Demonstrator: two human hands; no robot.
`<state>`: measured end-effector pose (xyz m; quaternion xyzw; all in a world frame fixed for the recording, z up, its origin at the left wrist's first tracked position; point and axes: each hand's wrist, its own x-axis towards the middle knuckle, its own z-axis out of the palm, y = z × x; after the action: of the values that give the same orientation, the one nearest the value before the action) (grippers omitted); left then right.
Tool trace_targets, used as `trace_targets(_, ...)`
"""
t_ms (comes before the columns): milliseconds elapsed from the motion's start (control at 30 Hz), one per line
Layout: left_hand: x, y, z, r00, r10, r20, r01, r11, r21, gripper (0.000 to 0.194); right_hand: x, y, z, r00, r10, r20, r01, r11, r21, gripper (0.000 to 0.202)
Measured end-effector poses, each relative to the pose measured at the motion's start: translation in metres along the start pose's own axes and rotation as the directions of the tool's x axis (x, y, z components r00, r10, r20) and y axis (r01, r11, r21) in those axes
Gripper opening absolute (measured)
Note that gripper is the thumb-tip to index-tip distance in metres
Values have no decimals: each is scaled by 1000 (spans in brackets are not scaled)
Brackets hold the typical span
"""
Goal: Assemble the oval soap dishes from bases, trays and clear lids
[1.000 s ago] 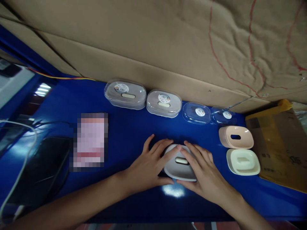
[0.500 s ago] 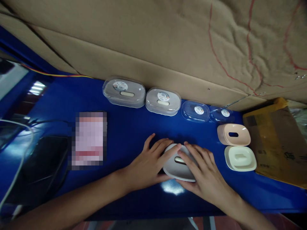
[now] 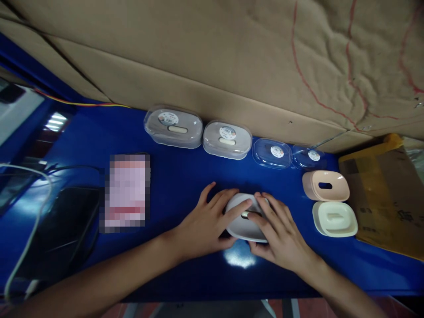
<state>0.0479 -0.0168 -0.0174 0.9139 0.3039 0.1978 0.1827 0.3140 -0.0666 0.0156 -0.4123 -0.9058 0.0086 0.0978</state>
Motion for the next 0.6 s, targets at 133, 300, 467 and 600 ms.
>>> trace_targets(133,0,0,-1,998,-58,-8,59,998,38,83,5,8,4,999,-32,15,32,999,-23,53)
trace_targets(300,0,-5,-2,998,-64,7,64,998,21,87,9,13,7,995,-11,95,12,1000,-16,67)
trace_targets(467,0,-9,-1,999,-32,34,31,999,35,91,8,18,10,993,-18,116,10,997,70,64)
trace_targets(600,-1,-8,1,1000,-24,11,23,996,83,82,6,30,4,989,-40,143,15,985,172,67)
